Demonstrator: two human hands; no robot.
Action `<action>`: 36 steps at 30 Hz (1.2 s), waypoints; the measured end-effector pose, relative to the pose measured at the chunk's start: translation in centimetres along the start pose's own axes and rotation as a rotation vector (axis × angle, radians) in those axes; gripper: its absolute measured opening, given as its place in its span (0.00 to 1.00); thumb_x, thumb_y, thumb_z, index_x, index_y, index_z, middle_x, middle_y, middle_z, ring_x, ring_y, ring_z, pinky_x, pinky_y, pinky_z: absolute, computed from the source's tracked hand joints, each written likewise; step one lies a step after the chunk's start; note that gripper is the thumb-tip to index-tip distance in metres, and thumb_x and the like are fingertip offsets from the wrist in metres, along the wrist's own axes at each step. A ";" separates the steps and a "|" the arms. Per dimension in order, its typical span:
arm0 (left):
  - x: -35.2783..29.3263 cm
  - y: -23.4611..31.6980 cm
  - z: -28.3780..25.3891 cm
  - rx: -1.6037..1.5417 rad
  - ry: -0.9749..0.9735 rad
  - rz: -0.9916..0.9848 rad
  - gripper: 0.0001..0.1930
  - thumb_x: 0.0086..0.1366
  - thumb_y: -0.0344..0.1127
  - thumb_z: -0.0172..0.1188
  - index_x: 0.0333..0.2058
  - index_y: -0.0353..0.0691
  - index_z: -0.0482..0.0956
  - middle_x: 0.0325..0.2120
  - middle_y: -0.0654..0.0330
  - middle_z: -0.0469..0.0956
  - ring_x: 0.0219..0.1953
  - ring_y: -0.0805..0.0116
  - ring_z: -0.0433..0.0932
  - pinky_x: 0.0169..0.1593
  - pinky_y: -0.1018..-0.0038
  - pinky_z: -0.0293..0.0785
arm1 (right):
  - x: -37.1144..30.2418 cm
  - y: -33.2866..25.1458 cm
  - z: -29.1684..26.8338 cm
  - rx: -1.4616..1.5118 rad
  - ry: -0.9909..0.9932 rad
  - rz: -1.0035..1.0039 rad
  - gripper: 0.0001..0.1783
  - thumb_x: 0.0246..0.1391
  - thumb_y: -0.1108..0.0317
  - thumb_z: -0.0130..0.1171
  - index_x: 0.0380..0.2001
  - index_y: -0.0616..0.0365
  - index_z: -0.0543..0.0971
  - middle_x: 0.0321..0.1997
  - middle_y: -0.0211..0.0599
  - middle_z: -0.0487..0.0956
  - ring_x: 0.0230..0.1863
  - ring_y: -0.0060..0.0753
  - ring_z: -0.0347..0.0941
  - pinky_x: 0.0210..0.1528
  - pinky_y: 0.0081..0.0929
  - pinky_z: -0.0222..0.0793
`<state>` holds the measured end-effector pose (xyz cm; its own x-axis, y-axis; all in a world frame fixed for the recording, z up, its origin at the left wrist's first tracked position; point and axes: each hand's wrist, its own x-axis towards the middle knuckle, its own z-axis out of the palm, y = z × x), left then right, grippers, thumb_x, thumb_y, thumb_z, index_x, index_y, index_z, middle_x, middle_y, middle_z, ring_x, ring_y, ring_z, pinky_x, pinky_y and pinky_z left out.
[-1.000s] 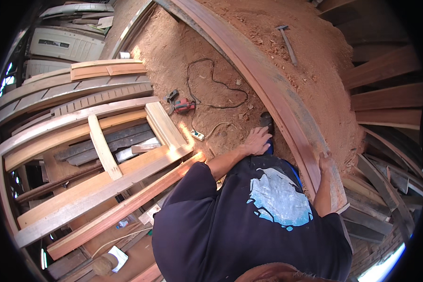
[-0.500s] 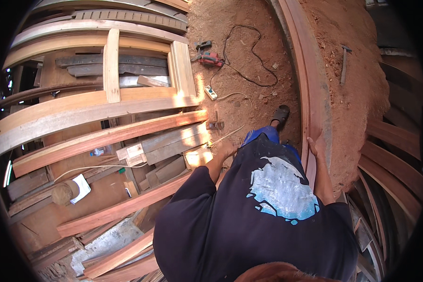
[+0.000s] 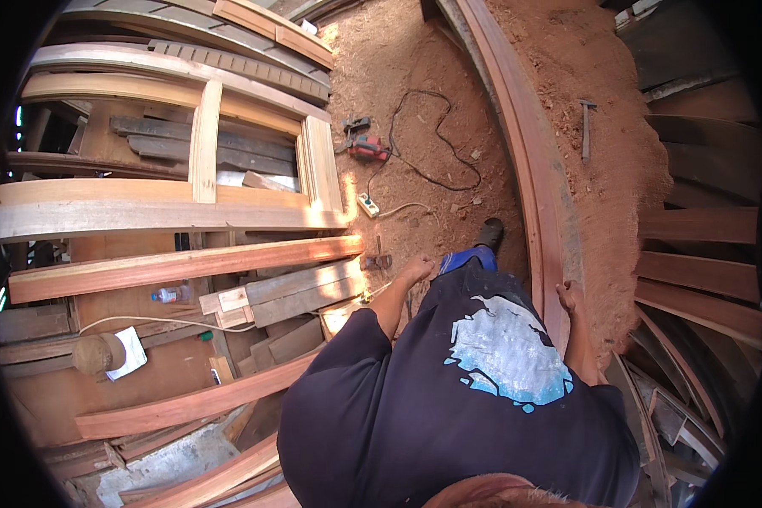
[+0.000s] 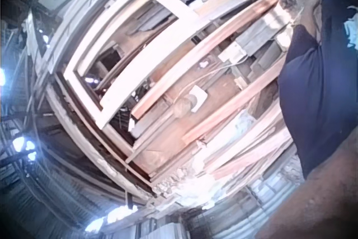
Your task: The person uses a chisel and mallet to carve and smooth the edge of a long wooden plank. They repeatedly strike the chisel to remove material, then measure the plank with a tape measure.
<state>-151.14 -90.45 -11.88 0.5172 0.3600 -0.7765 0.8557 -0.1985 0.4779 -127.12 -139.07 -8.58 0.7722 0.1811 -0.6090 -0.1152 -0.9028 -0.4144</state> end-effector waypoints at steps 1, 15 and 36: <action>-0.1 1.1 -0.9 0.029 0.015 0.014 0.22 0.70 0.50 0.61 0.49 0.37 0.86 0.39 0.52 0.86 0.45 0.61 0.82 0.51 0.61 0.77 | -0.5 0.9 0.4 0.015 -0.005 0.014 0.36 0.55 0.51 0.64 0.57 0.74 0.78 0.57 0.70 0.80 0.61 0.64 0.78 0.66 0.47 0.71; 3.9 -2.6 2.5 -0.160 0.121 -0.030 0.19 0.69 0.48 0.56 0.45 0.38 0.85 0.43 0.47 0.86 0.49 0.53 0.84 0.53 0.58 0.76 | 0.4 -9.9 -1.0 -0.229 0.072 -0.086 0.37 0.59 0.53 0.62 0.64 0.71 0.73 0.62 0.71 0.76 0.67 0.70 0.71 0.71 0.50 0.65; -0.5 -6.7 7.8 -0.924 0.599 -0.136 0.18 0.65 0.43 0.54 0.23 0.35 0.80 0.20 0.55 0.80 0.26 0.60 0.80 0.33 0.60 0.74 | 14.3 -49.9 5.6 -0.907 -0.340 -0.818 0.34 0.56 0.52 0.65 0.63 0.57 0.76 0.71 0.58 0.70 0.70 0.62 0.67 0.71 0.48 0.64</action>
<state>-156.98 -96.39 -17.83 0.1139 0.7591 -0.6409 0.4334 0.5425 0.7196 -113.83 -89.25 -0.35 0.2004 0.7797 -0.5932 0.8901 -0.3978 -0.2222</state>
